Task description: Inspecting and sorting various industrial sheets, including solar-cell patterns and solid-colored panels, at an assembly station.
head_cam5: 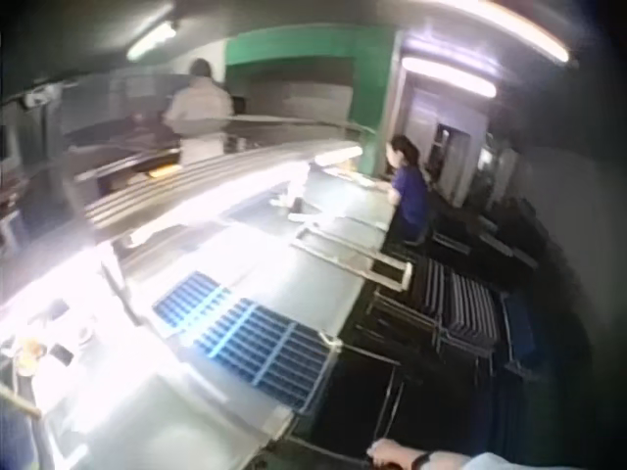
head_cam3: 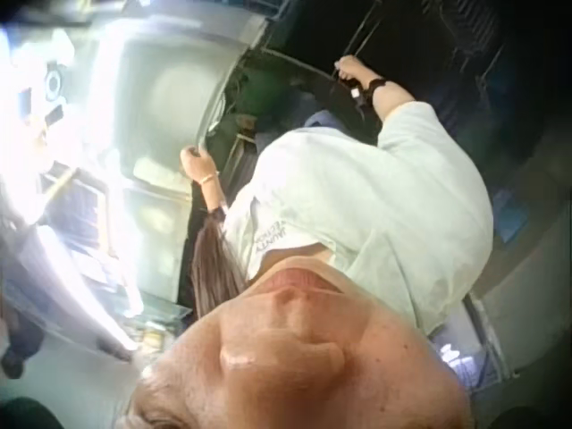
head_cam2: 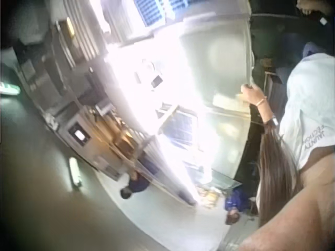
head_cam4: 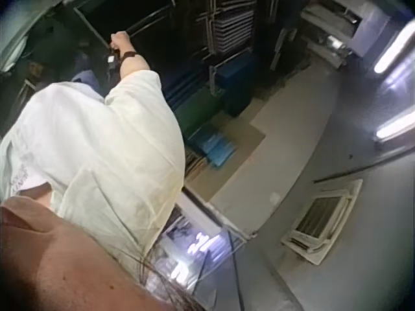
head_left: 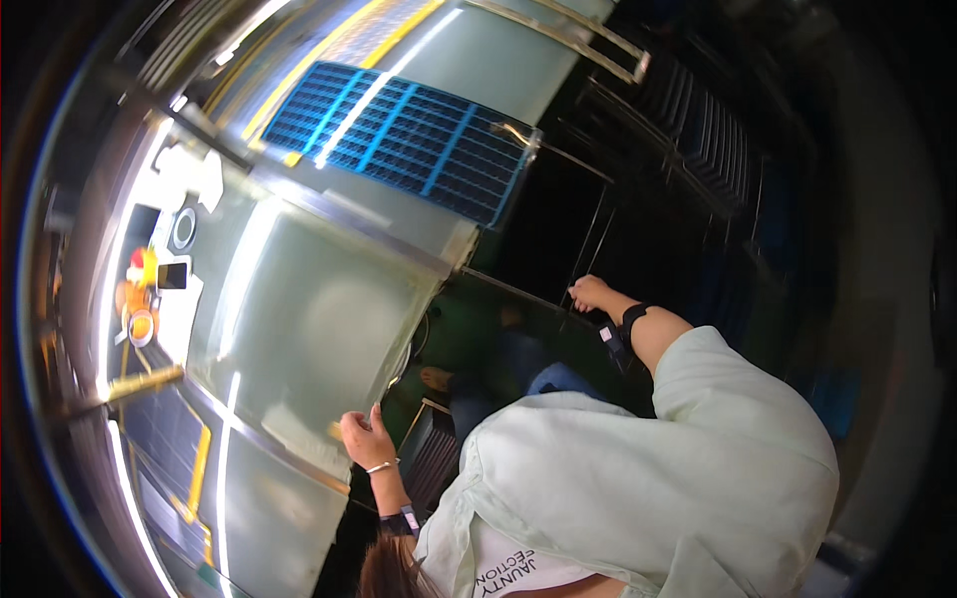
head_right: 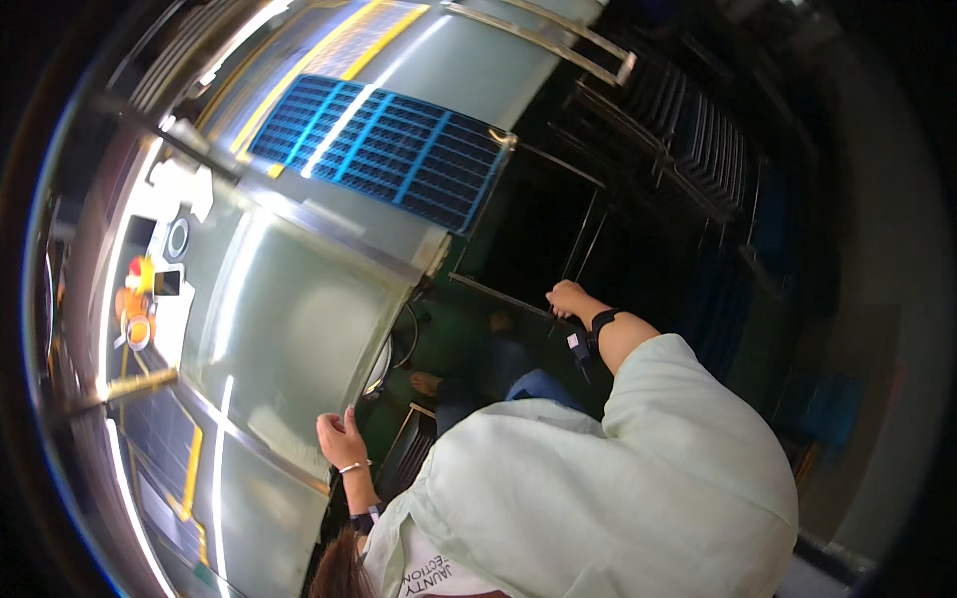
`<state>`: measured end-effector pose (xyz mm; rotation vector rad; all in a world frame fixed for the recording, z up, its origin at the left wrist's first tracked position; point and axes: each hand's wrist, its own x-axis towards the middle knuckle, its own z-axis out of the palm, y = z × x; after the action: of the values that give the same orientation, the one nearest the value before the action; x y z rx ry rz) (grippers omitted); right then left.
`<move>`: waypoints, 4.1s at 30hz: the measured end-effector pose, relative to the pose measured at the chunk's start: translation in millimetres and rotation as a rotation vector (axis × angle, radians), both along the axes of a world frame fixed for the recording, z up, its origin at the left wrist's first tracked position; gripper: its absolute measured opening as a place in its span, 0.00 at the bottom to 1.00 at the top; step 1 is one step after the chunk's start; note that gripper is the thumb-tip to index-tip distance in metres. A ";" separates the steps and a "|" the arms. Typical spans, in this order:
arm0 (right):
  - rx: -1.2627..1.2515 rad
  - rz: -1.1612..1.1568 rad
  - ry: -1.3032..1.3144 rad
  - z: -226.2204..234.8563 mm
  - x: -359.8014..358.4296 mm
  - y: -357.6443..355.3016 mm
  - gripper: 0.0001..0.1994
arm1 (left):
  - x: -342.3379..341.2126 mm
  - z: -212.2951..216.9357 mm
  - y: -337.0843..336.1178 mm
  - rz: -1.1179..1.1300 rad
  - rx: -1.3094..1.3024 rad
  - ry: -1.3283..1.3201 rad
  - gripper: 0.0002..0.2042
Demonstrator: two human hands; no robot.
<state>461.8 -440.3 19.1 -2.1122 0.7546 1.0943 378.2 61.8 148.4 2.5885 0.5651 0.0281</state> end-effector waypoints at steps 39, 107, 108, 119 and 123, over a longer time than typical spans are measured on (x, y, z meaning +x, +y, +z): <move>-0.263 -0.220 -0.323 -238.0 212.5 -2.5 0.13 | 103.3 5.1 2.9 -0.054 0.302 0.962 0.41; 0.592 -0.659 -0.494 79.9 195.3 65.2 0.13 | -50.5 8.9 107.3 0.845 0.200 0.266 0.25; 0.632 -0.638 -0.467 80.9 194.1 63.7 0.12 | -38.6 11.4 93.9 0.594 0.371 0.119 0.25; -0.097 0.771 -1.211 135.5 147.9 106.2 0.32 | 158.5 22.9 -147.9 -0.514 0.176 -0.029 0.30; -0.116 0.855 -1.223 124.8 155.0 103.3 0.32 | 181.2 7.8 -182.8 -0.612 0.187 0.035 0.31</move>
<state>616.8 -337.0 143.9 -2.6660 -0.7219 -0.0938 559.4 -121.0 156.2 2.8371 -0.2463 -0.1757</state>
